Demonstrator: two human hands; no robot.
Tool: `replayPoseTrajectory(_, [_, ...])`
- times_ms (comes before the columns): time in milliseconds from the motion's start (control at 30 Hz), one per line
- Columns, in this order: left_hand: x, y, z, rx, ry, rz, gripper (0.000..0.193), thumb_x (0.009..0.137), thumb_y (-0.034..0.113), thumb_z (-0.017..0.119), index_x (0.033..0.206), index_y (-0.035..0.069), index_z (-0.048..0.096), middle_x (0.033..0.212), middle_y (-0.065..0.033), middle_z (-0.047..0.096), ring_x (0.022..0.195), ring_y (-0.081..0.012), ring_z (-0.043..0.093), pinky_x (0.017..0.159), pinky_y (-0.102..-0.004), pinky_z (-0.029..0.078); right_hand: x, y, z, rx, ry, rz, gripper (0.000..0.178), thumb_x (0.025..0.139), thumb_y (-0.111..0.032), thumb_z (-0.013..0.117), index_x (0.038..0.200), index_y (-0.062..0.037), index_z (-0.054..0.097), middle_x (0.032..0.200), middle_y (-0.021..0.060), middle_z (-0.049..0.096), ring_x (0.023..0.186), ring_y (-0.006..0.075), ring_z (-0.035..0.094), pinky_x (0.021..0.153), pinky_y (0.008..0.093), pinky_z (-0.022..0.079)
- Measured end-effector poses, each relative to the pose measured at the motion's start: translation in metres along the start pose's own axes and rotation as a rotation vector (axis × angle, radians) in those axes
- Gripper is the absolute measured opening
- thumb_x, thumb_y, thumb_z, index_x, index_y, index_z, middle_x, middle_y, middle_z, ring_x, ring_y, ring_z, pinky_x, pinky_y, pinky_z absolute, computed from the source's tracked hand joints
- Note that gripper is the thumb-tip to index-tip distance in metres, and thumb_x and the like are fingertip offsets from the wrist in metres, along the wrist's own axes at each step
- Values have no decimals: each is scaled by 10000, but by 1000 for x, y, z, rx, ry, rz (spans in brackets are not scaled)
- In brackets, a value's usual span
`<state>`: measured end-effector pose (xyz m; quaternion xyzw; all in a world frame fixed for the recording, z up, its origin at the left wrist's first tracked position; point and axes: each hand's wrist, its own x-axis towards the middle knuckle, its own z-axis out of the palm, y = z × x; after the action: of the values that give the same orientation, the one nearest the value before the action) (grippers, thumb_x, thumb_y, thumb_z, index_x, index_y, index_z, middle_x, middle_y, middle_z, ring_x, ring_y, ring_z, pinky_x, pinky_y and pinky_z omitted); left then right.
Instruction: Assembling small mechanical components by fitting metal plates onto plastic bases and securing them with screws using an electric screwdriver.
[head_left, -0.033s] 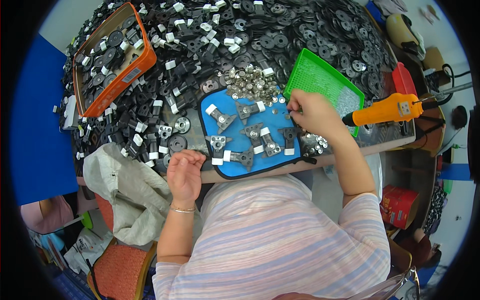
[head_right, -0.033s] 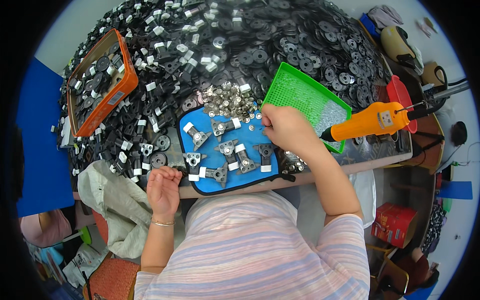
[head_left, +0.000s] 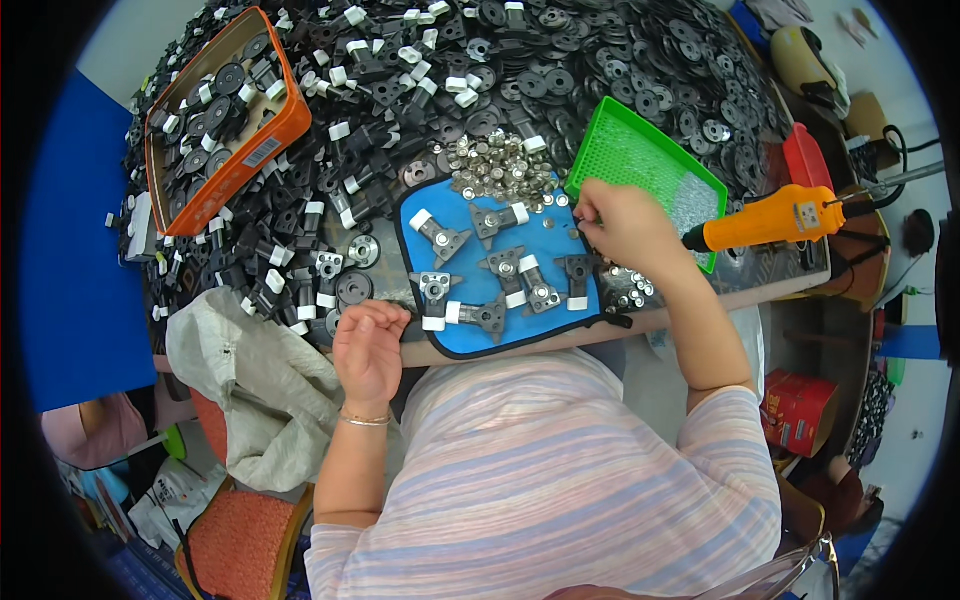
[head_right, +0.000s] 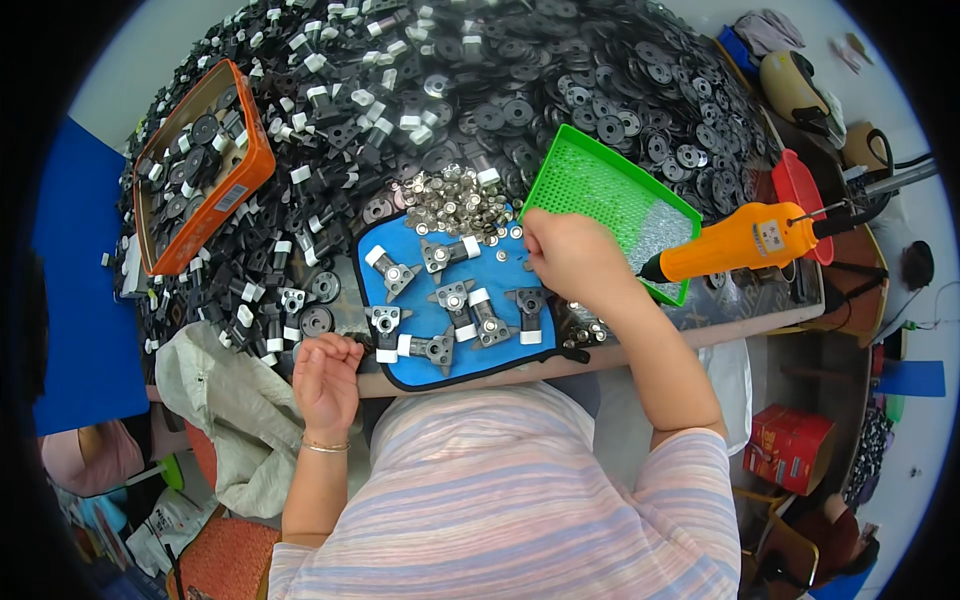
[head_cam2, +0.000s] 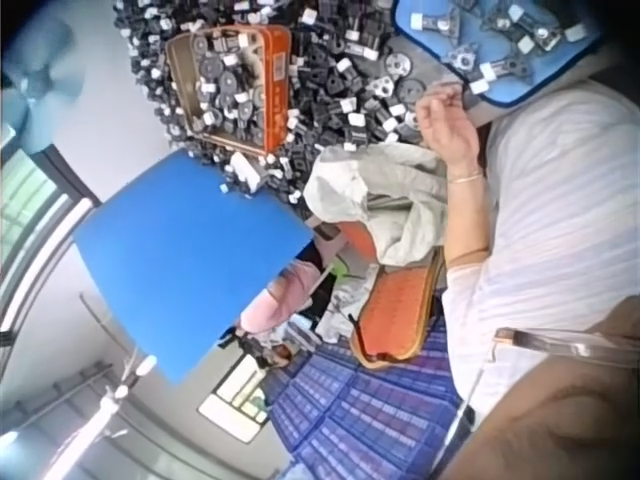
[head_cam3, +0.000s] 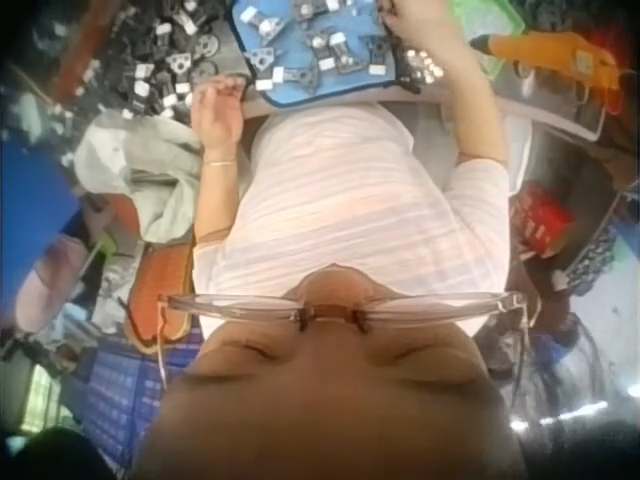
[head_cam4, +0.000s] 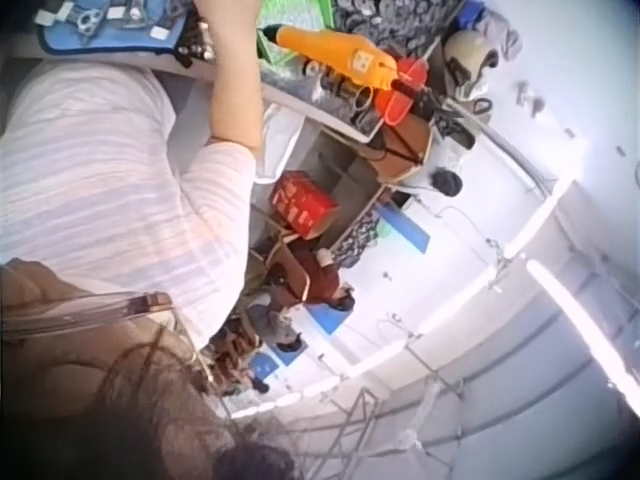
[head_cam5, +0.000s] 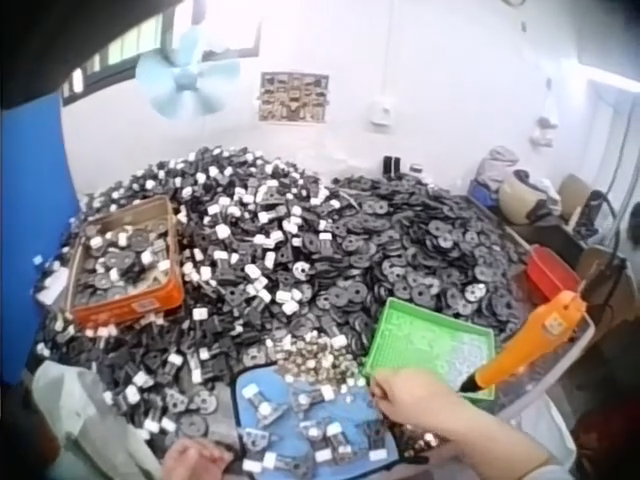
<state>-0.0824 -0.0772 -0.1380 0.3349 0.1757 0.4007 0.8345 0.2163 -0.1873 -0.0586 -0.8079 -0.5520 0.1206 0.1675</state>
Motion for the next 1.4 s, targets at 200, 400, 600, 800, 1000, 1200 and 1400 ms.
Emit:
replayPoseTrajectory(200, [2,0,1,11,14,-12,121,894,127,492,842,19,509,885,-108,534,863,-206,524,849,-368,443,0,-5,32,-98,29,-32,61,728,-97,574,740,-87,514,630,101,578,617,309,588,536,416,447])
replayPoseTrajectory(400, [3,1,2,7,8,-16,119,893,126,496,841,19,507,887,-107,532,864,-204,523,851,-365,445,9,-6,44,-13,53,-33,80,741,-84,576,761,-71,500,689,110,586,646,313,588,557,411,452])
replayPoseTrajectory(600, [2,1,2,18,28,-15,117,892,124,496,841,19,506,885,-109,535,859,-205,525,848,-364,445,13,-10,39,7,-40,10,122,734,-63,589,808,-58,493,742,138,583,723,331,585,605,417,447])
replayPoseTrajectory(800, [3,0,3,16,14,-20,113,893,122,491,847,19,504,892,-109,534,860,-208,525,847,-367,443,8,-9,31,86,-147,47,147,726,-46,609,811,-49,489,757,134,585,757,333,574,625,411,440])
replayPoseTrajectory(1000, [2,1,2,37,25,-24,118,894,126,489,851,17,503,895,-107,532,866,-209,523,846,-368,445,-8,-5,2,287,-103,49,161,724,-26,612,765,-38,457,676,87,562,624,211,562,555,332,430])
replayPoseTrajectory(1200, [3,0,1,43,12,-25,118,893,126,487,851,16,502,893,-106,525,874,-211,522,848,-370,447,-28,7,-2,469,-304,118,241,672,17,654,691,-35,420,658,40,575,622,101,580,538,232,432])
replayPoseTrajectory(1400, [3,2,3,55,11,-22,113,893,125,487,858,18,501,895,-108,524,875,-212,522,851,-368,446,-29,4,1,403,-221,199,271,646,7,690,680,-32,425,658,39,582,561,94,534,517,238,418])
